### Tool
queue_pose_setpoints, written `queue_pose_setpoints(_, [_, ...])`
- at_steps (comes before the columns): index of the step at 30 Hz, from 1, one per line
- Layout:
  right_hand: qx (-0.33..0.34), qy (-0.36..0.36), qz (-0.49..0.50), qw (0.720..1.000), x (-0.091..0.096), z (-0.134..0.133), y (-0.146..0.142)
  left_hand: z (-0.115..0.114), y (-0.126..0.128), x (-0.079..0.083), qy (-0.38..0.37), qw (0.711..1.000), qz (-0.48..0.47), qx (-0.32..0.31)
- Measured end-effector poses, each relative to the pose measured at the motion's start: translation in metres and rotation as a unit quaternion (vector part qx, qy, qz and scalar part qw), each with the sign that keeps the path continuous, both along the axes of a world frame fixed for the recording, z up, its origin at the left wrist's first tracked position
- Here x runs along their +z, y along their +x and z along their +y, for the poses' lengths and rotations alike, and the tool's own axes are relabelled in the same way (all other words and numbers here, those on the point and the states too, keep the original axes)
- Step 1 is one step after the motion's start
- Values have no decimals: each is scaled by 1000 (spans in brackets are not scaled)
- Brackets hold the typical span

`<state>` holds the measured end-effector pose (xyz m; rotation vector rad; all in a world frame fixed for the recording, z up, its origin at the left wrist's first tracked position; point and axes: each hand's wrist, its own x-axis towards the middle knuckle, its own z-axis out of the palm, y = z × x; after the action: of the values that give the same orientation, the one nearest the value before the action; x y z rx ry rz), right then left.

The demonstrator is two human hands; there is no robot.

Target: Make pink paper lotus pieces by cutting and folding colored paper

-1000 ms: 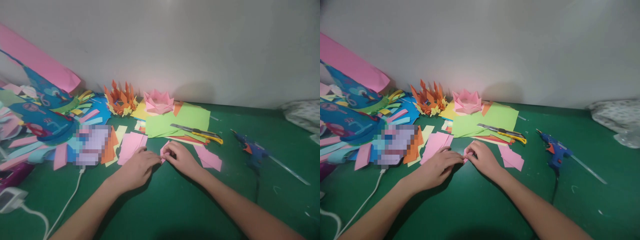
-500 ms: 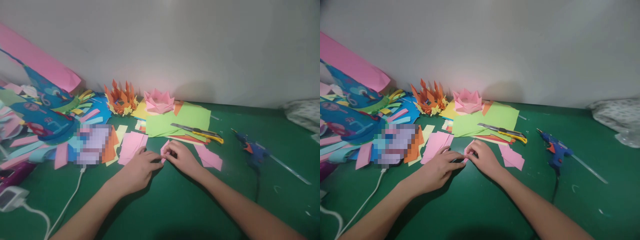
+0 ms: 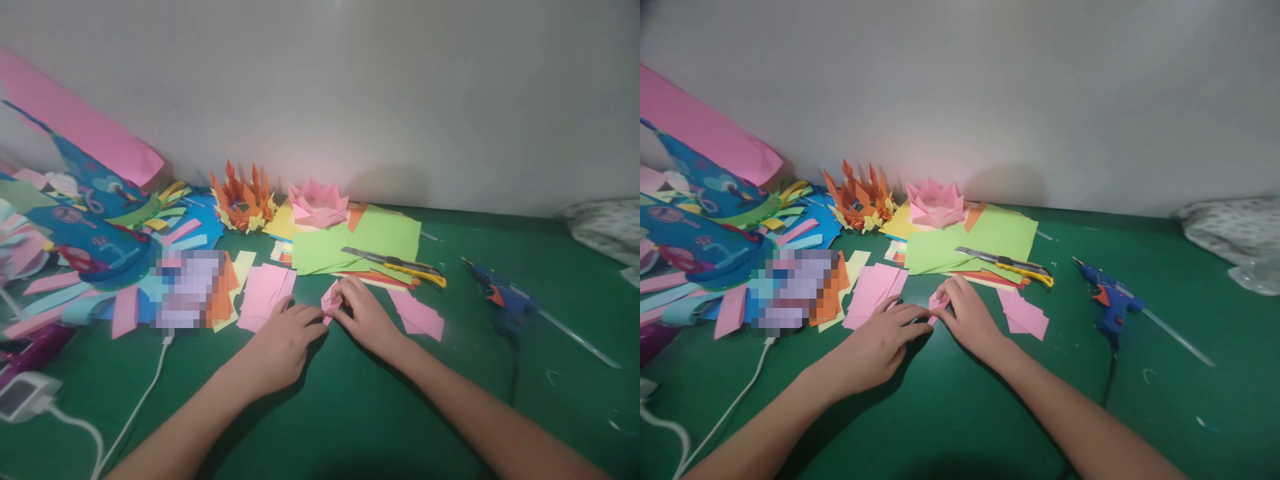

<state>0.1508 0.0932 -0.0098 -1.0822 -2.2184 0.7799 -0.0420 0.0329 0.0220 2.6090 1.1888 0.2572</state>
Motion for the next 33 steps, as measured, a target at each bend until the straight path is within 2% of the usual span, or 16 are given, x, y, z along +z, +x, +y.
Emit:
queue_pose_setpoints(7, [-30,3,-10,999,0,0,1,3,2,-9,18,1000,-16,2])
queue_pose_setpoints(15, [-17,-15,11,1000,-2,0,2,3,1,-10,22,1000,-19,3])
queue_pose_setpoints(18, [1,24,-14,1000,-3,0,4,5,0,-11,32,999,-15,-1])
queue_pose_setpoints(21, [36,88,-98,991,1,0,6,9,-4,-13,50,999,-10,-9])
queue_pose_setpoints(25, [67,120,-163,977,8,-1,10,15,-10,-16,82,997,-3,-14])
queue_pose_setpoints(30, [56,108,-136,983,9,-2,14,17,-9,-19,86,996,-25,15])
queue_pose_setpoints(33, [64,85,-108,988,6,0,14,17,-3,-22,45,991,-98,84])
